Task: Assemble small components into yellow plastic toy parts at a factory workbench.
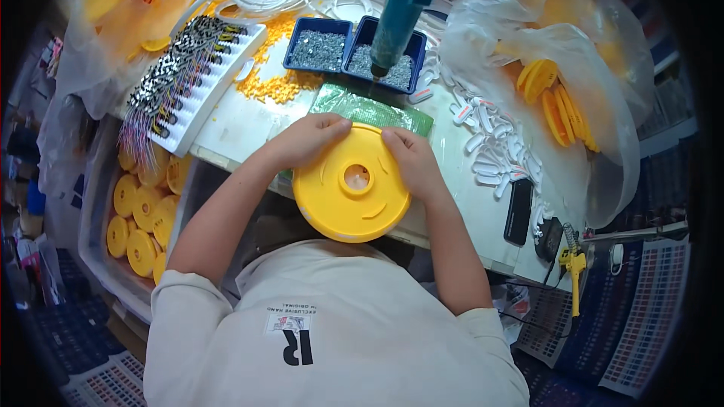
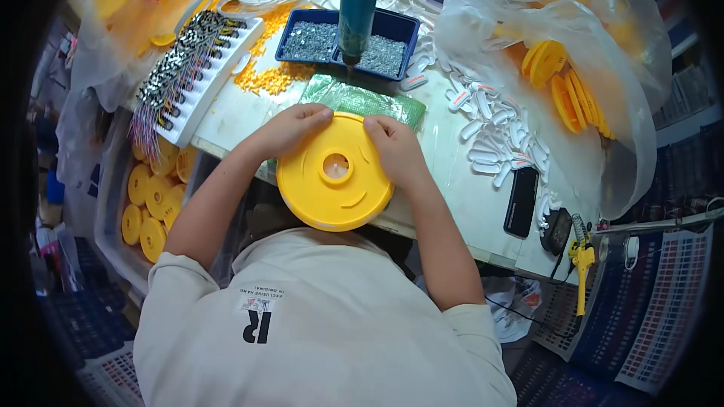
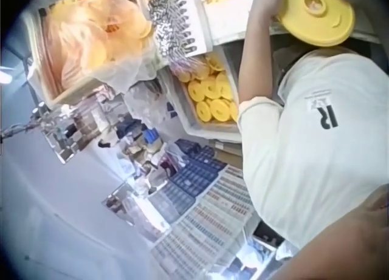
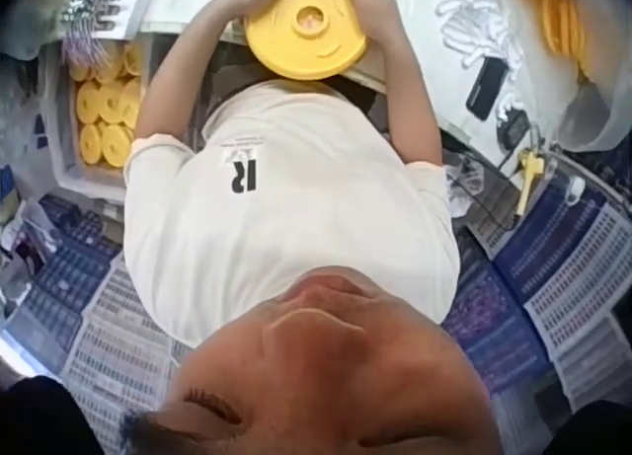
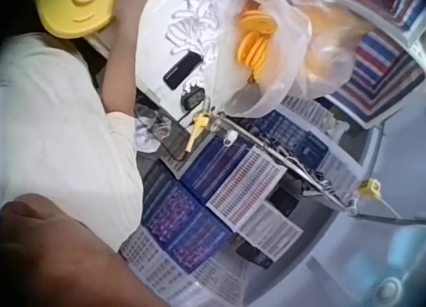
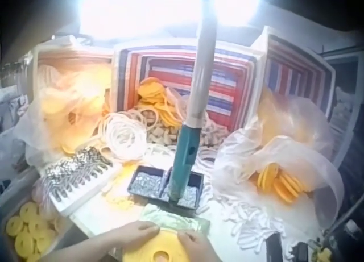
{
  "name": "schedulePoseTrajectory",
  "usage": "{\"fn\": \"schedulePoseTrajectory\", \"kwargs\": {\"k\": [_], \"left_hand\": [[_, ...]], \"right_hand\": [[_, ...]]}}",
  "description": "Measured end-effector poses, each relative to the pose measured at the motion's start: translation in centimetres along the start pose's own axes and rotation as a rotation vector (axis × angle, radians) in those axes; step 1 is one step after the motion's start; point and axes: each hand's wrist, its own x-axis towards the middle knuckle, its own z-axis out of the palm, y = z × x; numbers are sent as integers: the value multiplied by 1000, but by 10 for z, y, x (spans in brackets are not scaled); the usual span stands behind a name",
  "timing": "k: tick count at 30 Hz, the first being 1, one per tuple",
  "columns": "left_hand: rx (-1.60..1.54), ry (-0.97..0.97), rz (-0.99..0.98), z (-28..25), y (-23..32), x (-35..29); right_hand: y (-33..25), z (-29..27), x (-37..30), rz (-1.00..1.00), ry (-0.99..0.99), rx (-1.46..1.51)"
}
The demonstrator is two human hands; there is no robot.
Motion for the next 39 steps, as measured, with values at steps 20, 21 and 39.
{"fn": "schedulePoseTrajectory", "kwargs": {"k": [20, 21, 39], "left_hand": [[-172, -27, -178, 10, 22, -24], [-188, -75, -184, 9, 22, -24], [-19, -2, 107, -32, 7, 2]], "right_hand": [[-16, -17, 6, 120, -177, -56], [-19, -17, 5, 118, -179, -58], [-59, 18, 15, 61, 17, -190]]}}
